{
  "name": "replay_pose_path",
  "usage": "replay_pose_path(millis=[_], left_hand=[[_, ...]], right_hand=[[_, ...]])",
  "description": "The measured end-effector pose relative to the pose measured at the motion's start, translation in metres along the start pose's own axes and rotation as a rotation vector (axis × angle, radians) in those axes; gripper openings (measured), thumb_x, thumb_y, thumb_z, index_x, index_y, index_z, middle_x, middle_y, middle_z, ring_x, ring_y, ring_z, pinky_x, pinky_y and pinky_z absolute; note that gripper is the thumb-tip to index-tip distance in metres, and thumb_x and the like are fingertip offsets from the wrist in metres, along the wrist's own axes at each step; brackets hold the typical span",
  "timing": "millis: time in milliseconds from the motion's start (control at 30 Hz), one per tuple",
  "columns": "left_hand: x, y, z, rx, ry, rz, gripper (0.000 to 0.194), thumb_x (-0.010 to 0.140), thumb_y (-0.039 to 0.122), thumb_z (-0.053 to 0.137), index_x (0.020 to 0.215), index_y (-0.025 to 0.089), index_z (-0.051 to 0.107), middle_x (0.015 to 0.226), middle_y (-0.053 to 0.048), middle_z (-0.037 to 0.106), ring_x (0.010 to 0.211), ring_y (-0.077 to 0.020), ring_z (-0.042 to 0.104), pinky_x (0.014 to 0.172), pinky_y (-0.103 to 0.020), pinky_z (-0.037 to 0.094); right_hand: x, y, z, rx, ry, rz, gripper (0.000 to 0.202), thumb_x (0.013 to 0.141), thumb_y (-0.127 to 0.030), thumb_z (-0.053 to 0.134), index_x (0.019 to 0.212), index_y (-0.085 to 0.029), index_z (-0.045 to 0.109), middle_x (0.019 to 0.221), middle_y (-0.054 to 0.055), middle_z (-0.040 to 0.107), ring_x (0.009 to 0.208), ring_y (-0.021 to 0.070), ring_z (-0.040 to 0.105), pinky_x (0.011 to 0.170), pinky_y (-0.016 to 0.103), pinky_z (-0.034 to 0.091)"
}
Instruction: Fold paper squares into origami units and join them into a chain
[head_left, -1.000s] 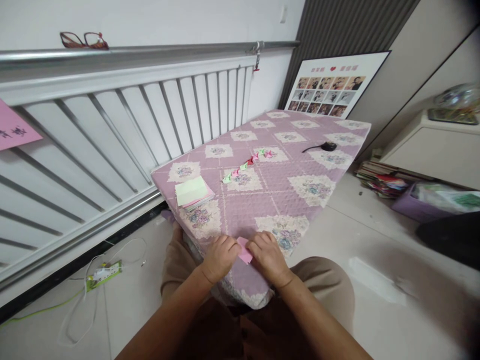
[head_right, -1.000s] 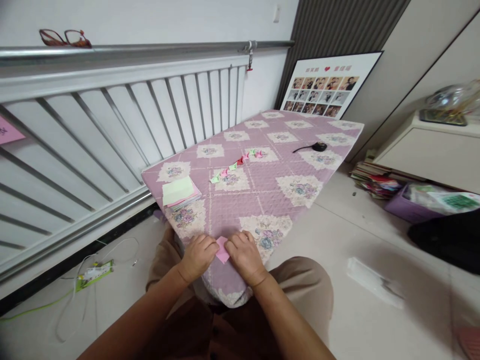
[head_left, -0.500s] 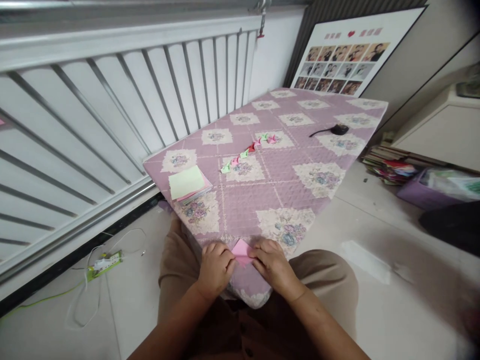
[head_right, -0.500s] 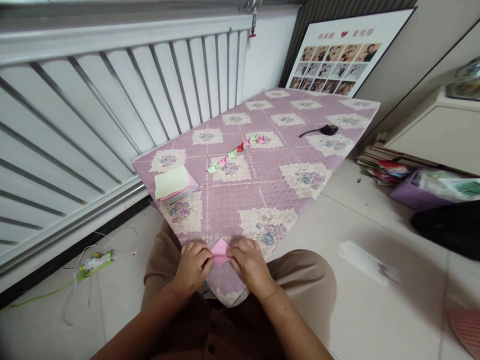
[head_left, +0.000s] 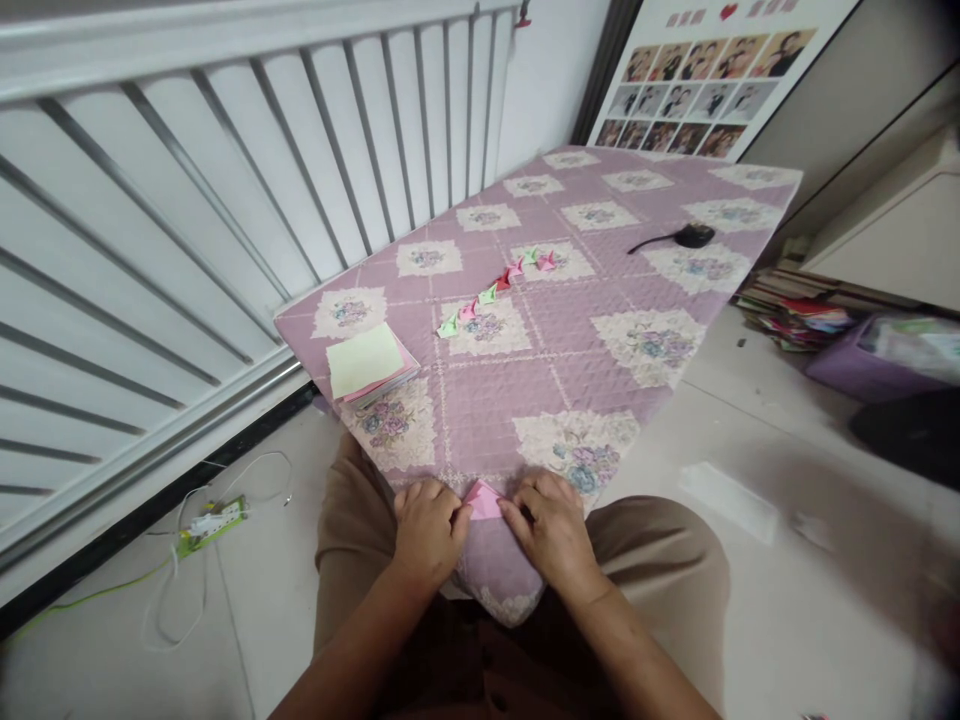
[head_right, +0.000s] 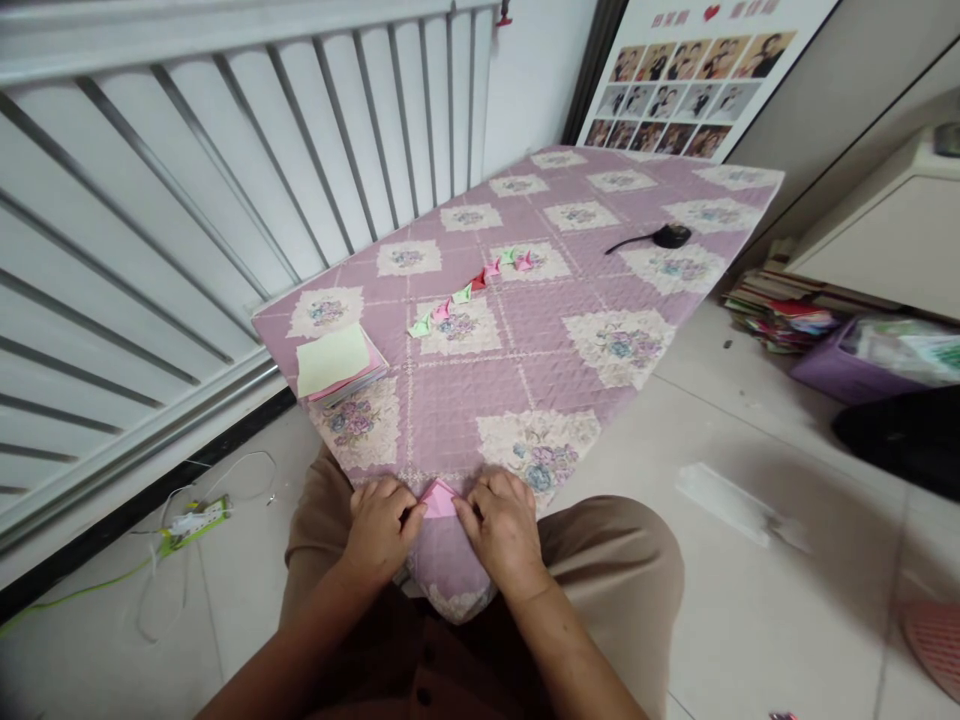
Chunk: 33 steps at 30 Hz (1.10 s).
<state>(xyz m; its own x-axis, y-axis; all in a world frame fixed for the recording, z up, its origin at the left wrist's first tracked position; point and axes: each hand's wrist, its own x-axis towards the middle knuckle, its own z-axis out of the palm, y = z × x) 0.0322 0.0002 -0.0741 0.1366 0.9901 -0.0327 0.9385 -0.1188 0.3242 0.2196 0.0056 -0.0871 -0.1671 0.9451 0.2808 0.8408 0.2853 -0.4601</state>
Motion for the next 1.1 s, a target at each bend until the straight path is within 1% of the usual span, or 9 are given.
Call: replay_pose_path(millis=[200, 367, 433, 500, 600, 700, 800, 933, 1100], left_hand=[[0.006, 0.002, -0.004, 0.060, -0.014, 0.023, 0.023, 0.088, 0.036, 0.055, 0.071, 0.021, 0.060, 0.084, -0.001, 0.061, 0.089, -0.0217, 0.053, 0.080, -0.037, 0.031], [0.006, 0.000, -0.003, 0.073, 0.005, 0.031, 0.021, 0.087, 0.035, 0.057, 0.071, 0.021, 0.058, 0.083, -0.001, 0.061, 0.087, -0.0215, 0.053, 0.080, -0.037, 0.031], [0.006, -0.001, -0.001, 0.067, 0.017, 0.037, 0.018, 0.087, 0.034, 0.058, 0.074, 0.021, 0.057, 0.083, -0.001, 0.061, 0.087, -0.0214, 0.053, 0.080, -0.037, 0.031], [0.005, -0.002, 0.000, 0.067, 0.024, 0.041, 0.017, 0.087, 0.033, 0.058, 0.075, 0.021, 0.057, 0.083, 0.000, 0.061, 0.088, -0.0215, 0.052, 0.079, -0.037, 0.031], [0.005, -0.003, 0.002, 0.071, 0.026, 0.048, 0.017, 0.087, 0.034, 0.058, 0.076, 0.022, 0.057, 0.084, 0.000, 0.060, 0.088, -0.0216, 0.052, 0.079, -0.037, 0.031], [0.005, -0.004, 0.003, 0.070, 0.032, 0.058, 0.016, 0.088, 0.034, 0.057, 0.077, 0.022, 0.057, 0.085, -0.001, 0.060, 0.088, -0.0215, 0.051, 0.080, -0.037, 0.031], [0.004, -0.005, 0.003, 0.073, 0.044, 0.066, 0.015, 0.088, 0.032, 0.055, 0.078, 0.022, 0.057, 0.085, -0.001, 0.060, 0.088, -0.0215, 0.051, 0.079, -0.037, 0.031], [0.003, -0.006, 0.003, 0.066, 0.061, 0.081, 0.016, 0.089, 0.033, 0.055, 0.077, 0.022, 0.057, 0.084, -0.001, 0.060, 0.087, -0.0215, 0.051, 0.080, -0.037, 0.031], [0.000, -0.008, 0.003, 0.043, 0.071, 0.091, 0.014, 0.087, 0.032, 0.057, 0.077, 0.022, 0.059, 0.085, -0.001, 0.060, 0.089, -0.0213, 0.051, 0.082, -0.038, 0.032]], right_hand=[[0.002, -0.003, 0.002, -0.054, 0.012, 0.036, 0.030, 0.086, -0.039, 0.058, 0.063, -0.020, 0.056, 0.075, 0.004, 0.053, 0.083, 0.0209, 0.048, 0.078, 0.034, 0.034], [0.002, -0.002, 0.006, -0.096, 0.002, 0.071, 0.029, 0.084, -0.040, 0.061, 0.064, -0.020, 0.056, 0.075, 0.004, 0.055, 0.084, 0.0215, 0.049, 0.078, 0.035, 0.034], [0.002, 0.000, 0.008, -0.095, 0.027, 0.069, 0.022, 0.085, -0.038, 0.060, 0.071, -0.021, 0.061, 0.079, 0.004, 0.058, 0.086, 0.0222, 0.050, 0.079, 0.036, 0.035], [0.000, 0.002, 0.008, -0.080, 0.079, 0.031, 0.017, 0.088, -0.034, 0.057, 0.084, -0.020, 0.065, 0.087, 0.006, 0.062, 0.090, 0.0232, 0.052, 0.081, 0.037, 0.036], [-0.005, -0.003, 0.004, -0.058, 0.125, -0.094, 0.021, 0.092, -0.029, 0.051, 0.103, -0.020, 0.066, 0.102, 0.008, 0.066, 0.101, 0.0242, 0.053, 0.088, 0.039, 0.036], [-0.014, -0.015, 0.002, -0.051, 0.061, -0.266, 0.028, 0.094, -0.026, 0.047, 0.118, -0.022, 0.061, 0.115, 0.006, 0.066, 0.111, 0.0225, 0.053, 0.098, 0.042, 0.032], [-0.022, -0.025, 0.005, -0.063, -0.005, -0.391, 0.032, 0.095, -0.025, 0.045, 0.123, -0.020, 0.057, 0.126, 0.005, 0.062, 0.122, 0.0224, 0.048, 0.106, 0.045, 0.025], [-0.026, -0.025, 0.010, -0.125, -0.078, -0.409, 0.034, 0.094, -0.029, 0.047, 0.124, -0.017, 0.057, 0.132, 0.007, 0.057, 0.128, 0.0238, 0.044, 0.108, 0.046, 0.022], [-0.024, -0.022, 0.009, -0.171, -0.137, -0.375, 0.040, 0.093, -0.035, 0.048, 0.129, -0.018, 0.053, 0.136, 0.007, 0.053, 0.127, 0.0241, 0.046, 0.108, 0.047, 0.022]])
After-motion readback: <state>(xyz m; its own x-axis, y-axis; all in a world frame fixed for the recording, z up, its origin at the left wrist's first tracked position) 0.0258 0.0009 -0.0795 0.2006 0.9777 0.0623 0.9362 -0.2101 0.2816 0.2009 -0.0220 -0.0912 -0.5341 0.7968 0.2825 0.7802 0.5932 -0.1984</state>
